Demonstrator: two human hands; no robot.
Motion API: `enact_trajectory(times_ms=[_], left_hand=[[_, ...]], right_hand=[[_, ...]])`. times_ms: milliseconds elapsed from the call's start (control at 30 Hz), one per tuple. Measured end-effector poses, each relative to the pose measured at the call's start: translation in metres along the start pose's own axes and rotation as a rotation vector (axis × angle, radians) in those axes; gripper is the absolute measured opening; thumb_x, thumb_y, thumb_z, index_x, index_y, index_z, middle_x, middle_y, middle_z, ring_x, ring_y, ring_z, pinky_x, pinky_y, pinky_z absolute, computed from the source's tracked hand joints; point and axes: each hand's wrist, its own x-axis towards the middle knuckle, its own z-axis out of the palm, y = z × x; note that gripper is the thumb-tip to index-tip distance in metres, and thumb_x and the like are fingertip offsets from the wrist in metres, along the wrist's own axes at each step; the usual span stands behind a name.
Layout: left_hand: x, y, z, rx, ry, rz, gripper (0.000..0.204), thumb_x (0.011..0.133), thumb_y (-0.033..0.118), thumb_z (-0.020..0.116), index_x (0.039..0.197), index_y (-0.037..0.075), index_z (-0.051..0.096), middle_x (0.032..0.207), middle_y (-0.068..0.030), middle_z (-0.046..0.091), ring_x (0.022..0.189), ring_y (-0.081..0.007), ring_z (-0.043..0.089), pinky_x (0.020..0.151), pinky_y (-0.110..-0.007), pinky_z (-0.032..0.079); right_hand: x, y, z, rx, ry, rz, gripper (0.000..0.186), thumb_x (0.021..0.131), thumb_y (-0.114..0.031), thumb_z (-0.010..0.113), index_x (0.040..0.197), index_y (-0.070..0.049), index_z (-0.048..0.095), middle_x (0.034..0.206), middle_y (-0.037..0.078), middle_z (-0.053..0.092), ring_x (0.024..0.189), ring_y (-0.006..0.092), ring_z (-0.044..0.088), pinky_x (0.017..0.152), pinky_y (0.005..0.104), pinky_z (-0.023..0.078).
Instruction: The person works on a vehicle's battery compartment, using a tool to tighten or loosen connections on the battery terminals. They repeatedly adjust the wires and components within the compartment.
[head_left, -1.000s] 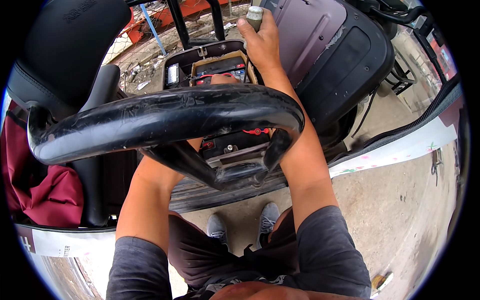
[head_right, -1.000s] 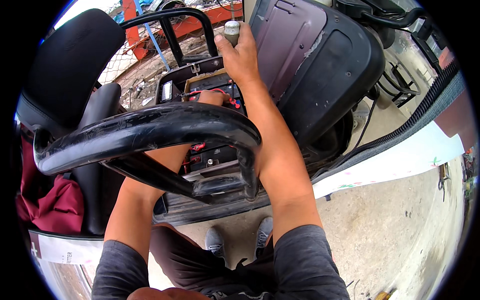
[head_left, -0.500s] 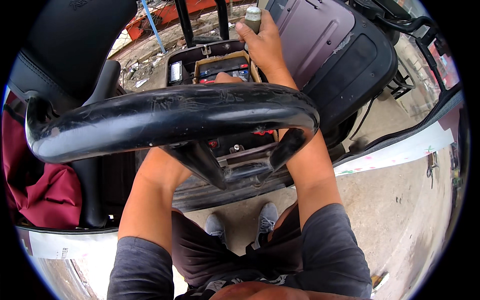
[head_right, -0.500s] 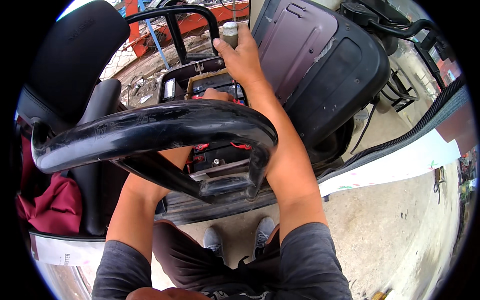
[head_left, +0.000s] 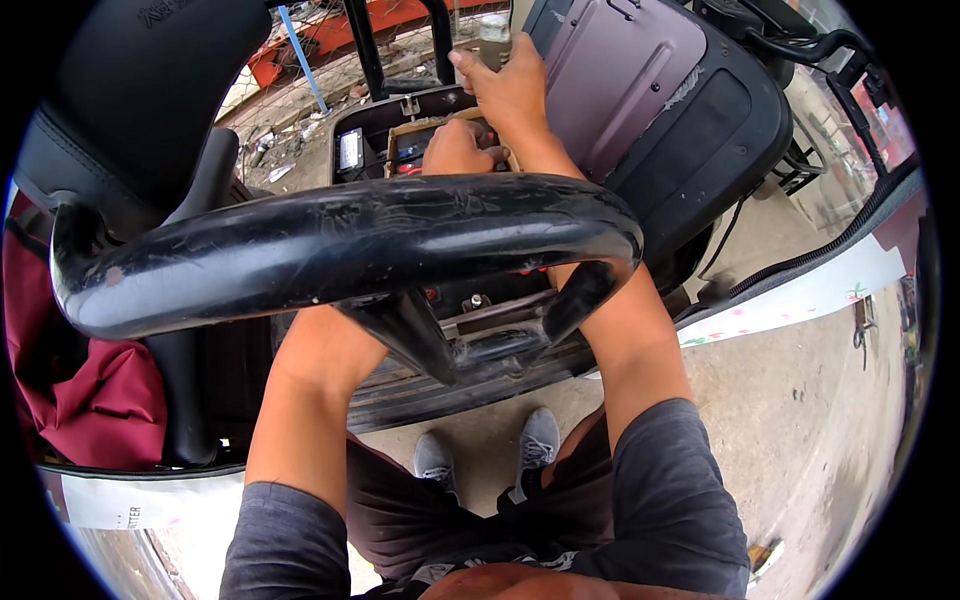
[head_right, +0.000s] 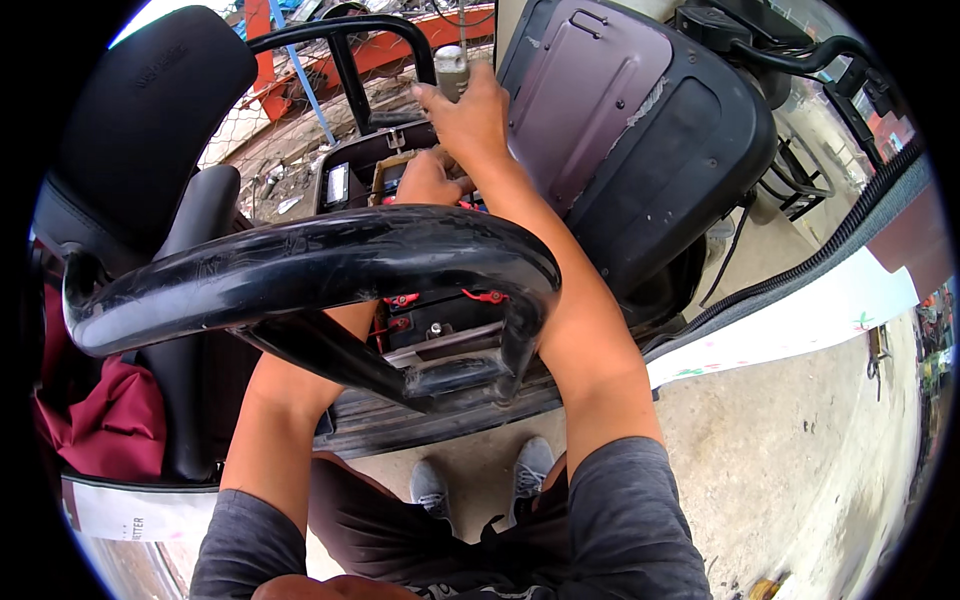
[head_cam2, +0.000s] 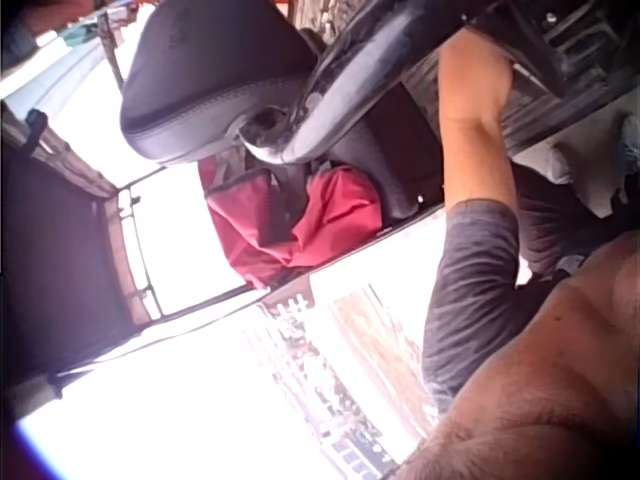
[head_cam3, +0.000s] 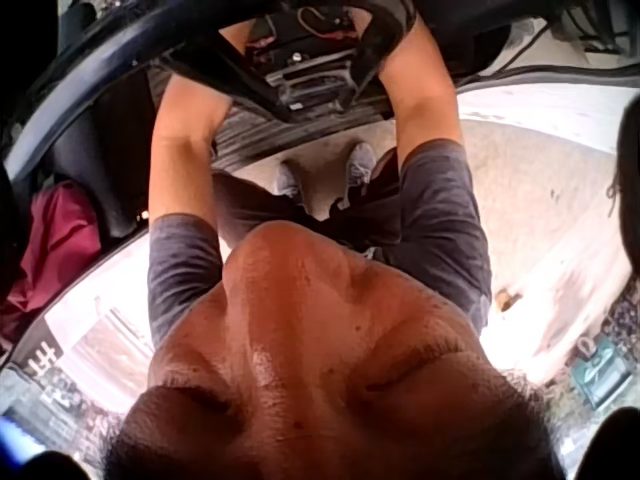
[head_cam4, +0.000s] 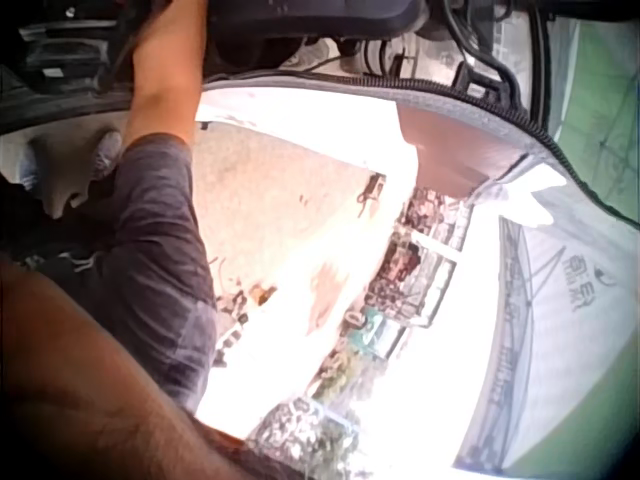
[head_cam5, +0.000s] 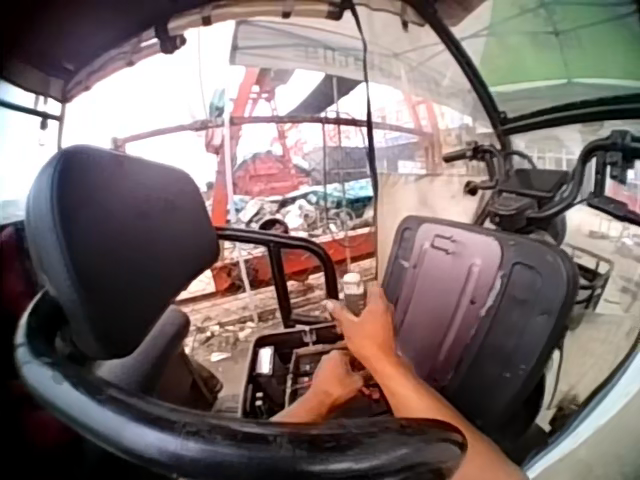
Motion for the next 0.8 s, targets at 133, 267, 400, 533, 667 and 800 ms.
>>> enact_trajectory(times_ms=[133, 267, 400, 533, 667, 800], left_hand=[[-0.002, 0.001, -0.001, -0.004, 0.005, -0.007, 0.034, 0.076, 0.029, 0.084, 0.091, -0.001, 0.076, 0.086, -0.0235, 0.072, 0.091, -0.0368, 0.072, 0.080, -0.047, 0.053], [-0.005, 0.005, -0.002, 0.052, -0.050, 0.010, 0.036, 0.082, 0.030, 0.080, 0.098, -0.002, 0.075, 0.094, -0.0253, 0.073, 0.094, -0.0369, 0.072, 0.084, -0.046, 0.053], [-0.003, -0.010, -0.003, -0.054, -0.031, 0.108, 0.031, 0.086, 0.019, 0.076, 0.102, -0.008, 0.073, 0.085, -0.0263, 0.071, 0.081, -0.0322, 0.074, 0.077, -0.043, 0.053], [-0.001, -0.008, 0.001, -0.026, -0.035, 0.127, 0.028, 0.085, 0.017, 0.076, 0.099, -0.006, 0.073, 0.083, -0.0274, 0.069, 0.082, -0.0383, 0.071, 0.076, -0.046, 0.051], [-0.001, -0.002, -0.004, 0.078, -0.034, 0.148, 0.025, 0.084, 0.018, 0.077, 0.085, -0.007, 0.070, 0.076, -0.0280, 0.066, 0.077, -0.0426, 0.068, 0.072, -0.048, 0.049], [-0.004, -0.005, -0.012, 0.096, -0.007, 0.172, 0.028, 0.083, 0.018, 0.077, 0.077, -0.007, 0.065, 0.072, -0.0279, 0.064, 0.075, -0.0416, 0.067, 0.070, -0.048, 0.049]], right_hand=[[0.006, 0.007, -0.008, 0.025, -0.021, 0.082, 0.057, 0.077, -0.033, 0.088, 0.111, 0.005, 0.061, 0.092, 0.018, 0.072, 0.085, 0.0298, 0.071, 0.076, 0.0420, 0.055], [0.003, 0.018, -0.007, 0.025, -0.044, 0.044, 0.059, 0.081, -0.040, 0.083, 0.113, 0.004, 0.061, 0.098, 0.018, 0.071, 0.091, 0.0298, 0.070, 0.080, 0.0422, 0.054], [0.000, 0.015, -0.004, 0.090, -0.112, 0.032, 0.064, 0.089, -0.054, 0.072, 0.112, 0.005, 0.060, 0.098, 0.019, 0.071, 0.091, 0.0305, 0.069, 0.083, 0.0412, 0.053], [0.001, 0.012, -0.019, 0.259, -0.243, 0.066, 0.059, 0.098, -0.051, 0.061, 0.111, 0.006, 0.060, 0.098, 0.018, 0.070, 0.090, 0.0248, 0.068, 0.083, 0.0376, 0.053], [0.004, 0.009, -0.020, 0.389, -0.311, 0.011, 0.046, 0.102, -0.038, 0.058, 0.111, 0.007, 0.058, 0.097, 0.014, 0.070, 0.088, 0.0178, 0.068, 0.079, 0.0322, 0.052], [0.000, -0.002, -0.014, 0.428, -0.274, 0.082, 0.044, 0.095, -0.024, 0.070, 0.116, 0.010, 0.053, 0.094, 0.013, 0.069, 0.082, 0.0169, 0.068, 0.074, 0.0302, 0.054]])
